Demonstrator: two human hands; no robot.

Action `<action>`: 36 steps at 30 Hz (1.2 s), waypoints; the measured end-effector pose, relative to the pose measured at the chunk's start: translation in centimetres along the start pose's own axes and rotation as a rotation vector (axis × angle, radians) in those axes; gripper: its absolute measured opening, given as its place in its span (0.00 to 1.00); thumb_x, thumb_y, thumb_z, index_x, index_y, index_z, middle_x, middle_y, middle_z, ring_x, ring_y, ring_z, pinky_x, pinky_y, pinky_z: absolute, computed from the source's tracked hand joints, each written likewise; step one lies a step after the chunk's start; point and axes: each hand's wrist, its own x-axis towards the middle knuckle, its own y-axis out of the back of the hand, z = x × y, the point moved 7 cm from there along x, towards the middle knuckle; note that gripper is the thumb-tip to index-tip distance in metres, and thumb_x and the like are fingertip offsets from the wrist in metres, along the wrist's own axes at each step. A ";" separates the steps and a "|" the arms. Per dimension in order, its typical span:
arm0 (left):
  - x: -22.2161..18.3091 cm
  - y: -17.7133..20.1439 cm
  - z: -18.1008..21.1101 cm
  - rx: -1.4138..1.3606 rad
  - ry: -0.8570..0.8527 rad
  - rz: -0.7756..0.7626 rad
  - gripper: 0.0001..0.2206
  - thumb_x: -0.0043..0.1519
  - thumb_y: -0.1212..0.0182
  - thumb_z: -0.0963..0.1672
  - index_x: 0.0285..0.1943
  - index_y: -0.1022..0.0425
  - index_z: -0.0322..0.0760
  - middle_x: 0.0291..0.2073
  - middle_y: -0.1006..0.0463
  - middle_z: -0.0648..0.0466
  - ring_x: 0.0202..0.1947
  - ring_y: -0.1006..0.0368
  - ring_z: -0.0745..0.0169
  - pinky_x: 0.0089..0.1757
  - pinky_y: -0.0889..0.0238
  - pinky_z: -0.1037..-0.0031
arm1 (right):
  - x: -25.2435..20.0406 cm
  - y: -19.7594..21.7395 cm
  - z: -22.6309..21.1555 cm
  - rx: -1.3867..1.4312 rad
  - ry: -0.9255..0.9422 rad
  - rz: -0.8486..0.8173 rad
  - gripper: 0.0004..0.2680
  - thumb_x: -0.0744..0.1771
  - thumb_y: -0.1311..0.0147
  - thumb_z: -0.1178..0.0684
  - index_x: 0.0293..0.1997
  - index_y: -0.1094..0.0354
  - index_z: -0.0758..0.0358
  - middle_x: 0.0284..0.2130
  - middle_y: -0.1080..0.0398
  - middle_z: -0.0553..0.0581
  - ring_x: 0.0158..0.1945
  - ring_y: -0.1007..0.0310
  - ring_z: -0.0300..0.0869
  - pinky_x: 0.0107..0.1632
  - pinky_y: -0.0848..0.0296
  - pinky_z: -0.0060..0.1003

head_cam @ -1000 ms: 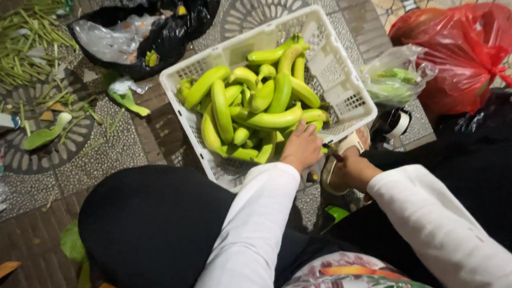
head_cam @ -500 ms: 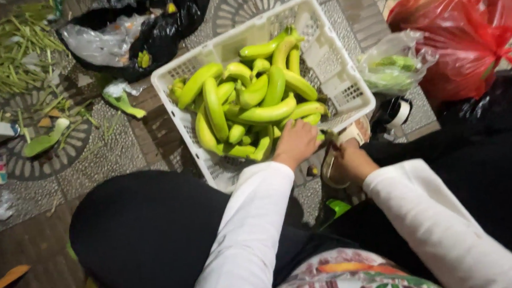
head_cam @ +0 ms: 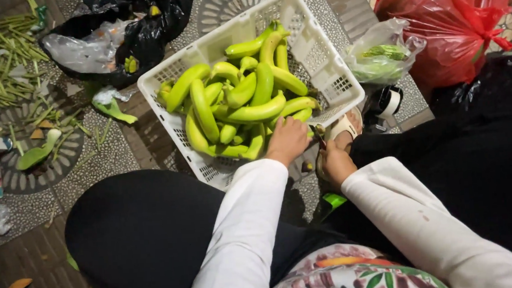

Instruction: Using a knife to separate individual green bananas from a large bunch in a crate.

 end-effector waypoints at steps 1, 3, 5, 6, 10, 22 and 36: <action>0.0 -0.1 -0.1 0.009 0.009 -0.015 0.18 0.57 0.44 0.55 0.43 0.25 0.40 0.38 0.25 0.46 0.49 0.31 0.44 0.58 0.44 0.42 | -0.3 0.4 -0.3 -0.012 -0.001 0.002 0.11 0.72 0.58 0.41 0.49 0.44 0.58 0.40 0.24 0.72 0.52 0.23 0.65 0.56 0.25 0.54; -0.2 -0.1 0.1 0.016 0.010 -0.036 0.18 0.58 0.44 0.55 0.44 0.25 0.39 0.38 0.25 0.46 0.49 0.31 0.44 0.59 0.44 0.42 | -0.6 0.3 -0.4 -0.019 -0.009 0.003 0.11 0.72 0.59 0.41 0.49 0.45 0.58 0.40 0.24 0.71 0.52 0.22 0.64 0.55 0.24 0.53; 0.0 0.1 0.0 0.019 0.011 -0.037 0.19 0.59 0.45 0.55 0.43 0.25 0.38 0.37 0.25 0.46 0.49 0.31 0.44 0.59 0.44 0.42 | 0.2 -0.1 -0.4 -0.047 0.006 0.003 0.11 0.72 0.59 0.41 0.49 0.46 0.55 0.40 0.24 0.71 0.52 0.22 0.63 0.56 0.24 0.52; 0.0 0.2 0.0 0.024 0.005 -0.034 0.19 0.59 0.45 0.55 0.43 0.25 0.38 0.37 0.25 0.46 0.49 0.31 0.44 0.59 0.44 0.42 | -0.3 0.6 -0.9 -0.042 0.007 0.009 0.11 0.72 0.59 0.41 0.49 0.46 0.55 0.40 0.24 0.71 0.52 0.22 0.63 0.56 0.24 0.52; -0.2 0.5 0.1 0.043 0.021 -0.027 0.19 0.58 0.43 0.55 0.43 0.25 0.38 0.38 0.25 0.46 0.49 0.30 0.45 0.60 0.43 0.43 | -1.4 1.6 -2.1 -0.055 0.011 -0.015 0.09 0.72 0.60 0.45 0.49 0.45 0.58 0.43 0.24 0.71 0.52 0.22 0.61 0.57 0.25 0.51; 0.0 0.0 -0.4 0.042 0.043 -0.127 0.19 0.64 0.49 0.53 0.47 0.26 0.35 0.42 0.26 0.44 0.53 0.31 0.45 0.62 0.45 0.46 | -3.7 5.1 -3.5 0.310 -0.277 -0.043 0.18 0.68 0.60 0.44 0.62 0.47 0.62 0.58 0.34 0.70 0.65 0.34 0.53 0.67 0.39 0.45; -0.3 0.8 -0.1 0.083 0.031 -0.031 0.17 0.60 0.46 0.53 0.43 0.26 0.36 0.37 0.26 0.43 0.46 0.31 0.43 0.57 0.43 0.48 | -0.1 -0.4 -1.7 0.019 -0.022 -0.013 0.06 0.70 0.62 0.55 0.50 0.43 0.57 0.47 0.24 0.71 0.55 0.23 0.58 0.59 0.25 0.48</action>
